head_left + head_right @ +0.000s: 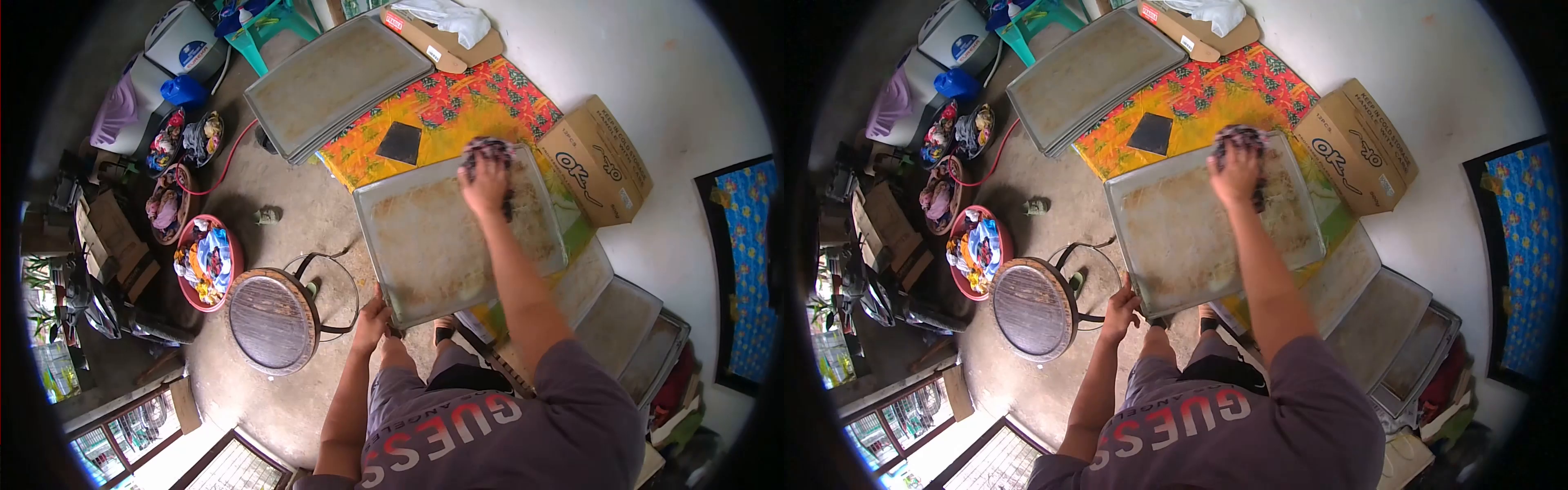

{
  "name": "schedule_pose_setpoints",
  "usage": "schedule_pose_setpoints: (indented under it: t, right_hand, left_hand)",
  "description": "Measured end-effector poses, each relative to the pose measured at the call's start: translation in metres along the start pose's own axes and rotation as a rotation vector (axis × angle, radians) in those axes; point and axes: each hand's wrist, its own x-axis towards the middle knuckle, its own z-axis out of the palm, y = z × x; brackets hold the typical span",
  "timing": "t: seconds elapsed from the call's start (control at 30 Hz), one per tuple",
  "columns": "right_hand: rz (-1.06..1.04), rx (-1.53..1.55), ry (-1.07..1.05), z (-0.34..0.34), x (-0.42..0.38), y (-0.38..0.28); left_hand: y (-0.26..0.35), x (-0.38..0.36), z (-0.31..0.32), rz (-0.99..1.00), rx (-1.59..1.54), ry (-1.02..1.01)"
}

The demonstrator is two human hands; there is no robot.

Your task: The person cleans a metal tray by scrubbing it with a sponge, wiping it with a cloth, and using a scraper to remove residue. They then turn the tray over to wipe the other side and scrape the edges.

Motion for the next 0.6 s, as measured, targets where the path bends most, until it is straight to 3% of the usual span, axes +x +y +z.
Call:
schedule_pose_setpoints:
  t: [0.17, 0.3, 0.43, 0.6]
  right_hand:
    - [-0.122, 0.184, -0.173, 0.003, -0.046, -0.119]
    - [-0.249, 0.358, -0.223, 0.013, -0.063, -0.172]
    - [-0.423, 0.46, -0.306, 0.009, -0.077, -0.183]
    - [-0.572, 0.562, -0.392, -0.03, -0.127, -0.168]
  left_hand:
    - [0.005, 0.0, 0.0, -0.046, -0.006, 0.002]
    - [0.007, -0.002, -0.002, -0.059, -0.035, 0.002]
    - [0.003, -0.002, 0.005, -0.051, -0.242, 0.057]
    - [0.003, 0.0, 0.008, -0.018, -0.184, 0.098]
